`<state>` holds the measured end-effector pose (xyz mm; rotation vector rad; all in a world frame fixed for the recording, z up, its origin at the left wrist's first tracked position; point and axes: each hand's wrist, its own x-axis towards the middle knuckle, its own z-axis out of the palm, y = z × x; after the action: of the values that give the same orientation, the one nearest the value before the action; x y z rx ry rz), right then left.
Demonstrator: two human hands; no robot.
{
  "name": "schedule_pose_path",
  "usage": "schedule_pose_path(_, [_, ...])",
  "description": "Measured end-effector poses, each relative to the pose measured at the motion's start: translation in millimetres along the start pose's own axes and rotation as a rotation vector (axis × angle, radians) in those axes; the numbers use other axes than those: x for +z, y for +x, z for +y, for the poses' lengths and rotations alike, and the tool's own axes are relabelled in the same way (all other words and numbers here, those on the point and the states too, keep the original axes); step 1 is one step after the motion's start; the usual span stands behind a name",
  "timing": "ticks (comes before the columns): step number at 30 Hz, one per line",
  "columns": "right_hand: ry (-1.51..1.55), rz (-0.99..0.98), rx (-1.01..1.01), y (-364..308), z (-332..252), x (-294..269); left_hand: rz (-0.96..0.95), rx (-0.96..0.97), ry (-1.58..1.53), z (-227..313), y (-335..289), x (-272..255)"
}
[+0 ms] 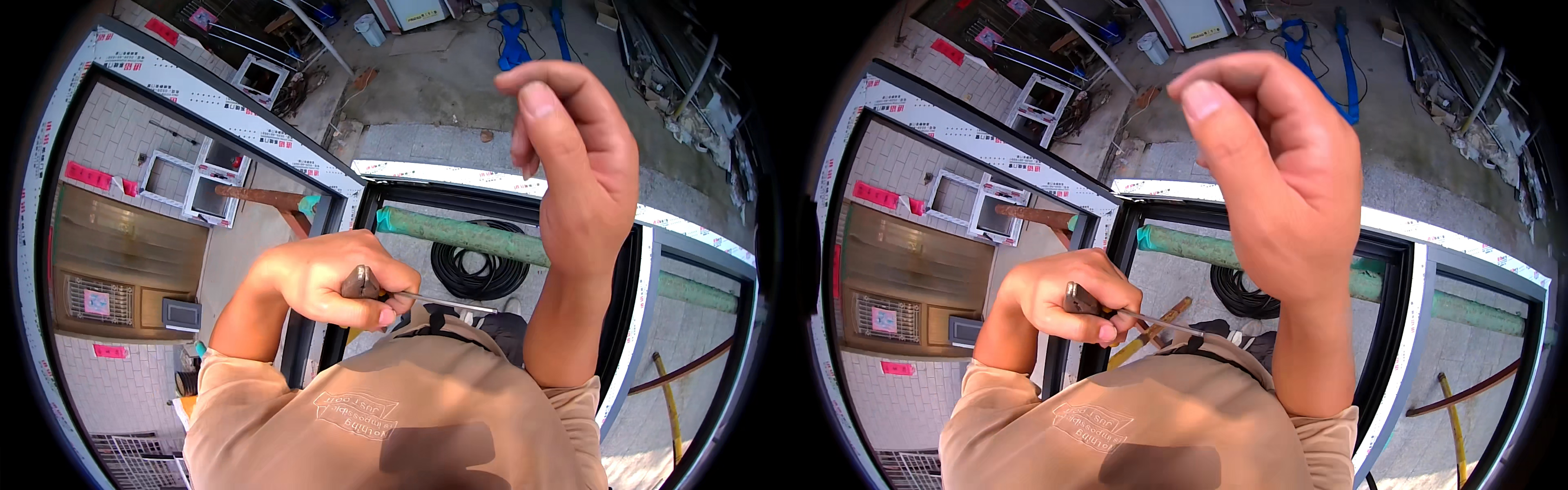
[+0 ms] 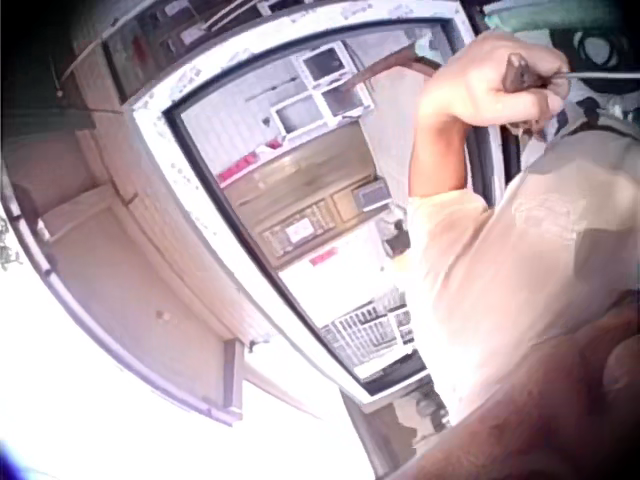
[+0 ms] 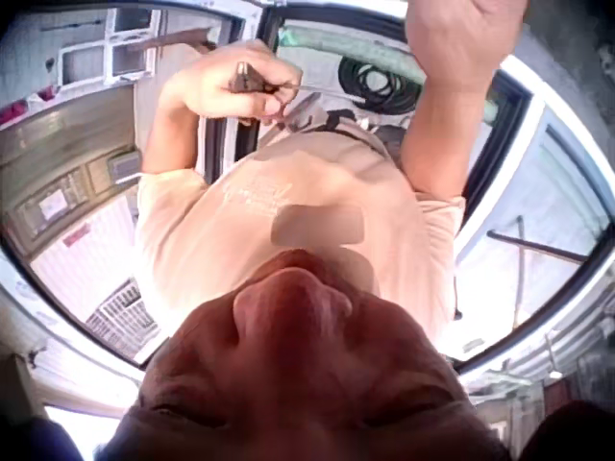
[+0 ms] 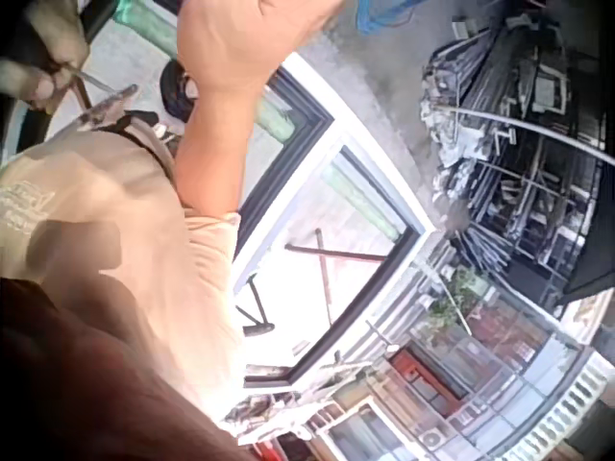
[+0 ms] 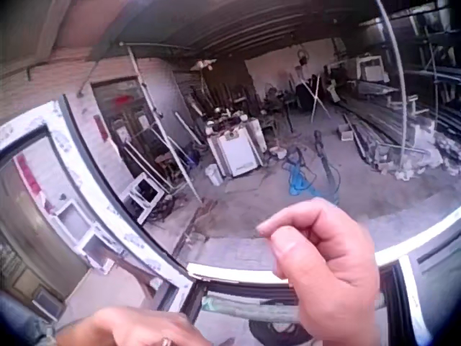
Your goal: The person assembles an aluminum window frame by using an electric drill to secure joints with screws, and then using pliers and wire to adjust hardware alignments.
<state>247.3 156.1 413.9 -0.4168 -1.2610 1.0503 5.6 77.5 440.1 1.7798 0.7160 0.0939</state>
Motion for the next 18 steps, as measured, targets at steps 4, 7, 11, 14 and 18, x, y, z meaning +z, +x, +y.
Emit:
schedule_pose_path(4, [-0.061,-0.320,-0.360,107,-21,76,0.110,-0.078,-0.031,15,-24,23])
schedule_pose_path(7, [-0.252,-0.548,-0.380,145,-22,120,0.183,-0.071,-0.050,14,-34,42])
schedule_pose_path(11, [-0.370,-0.789,-0.318,151,-11,164,0.350,-0.205,-0.057,12,-65,81])
schedule_pose_path(14, [-0.408,-0.870,-0.296,147,-5,174,0.498,-0.269,-0.067,10,-83,114])
schedule_pose_path(18, [-0.442,-0.925,-0.268,139,2,177,0.684,-0.371,-0.180,15,-107,150])
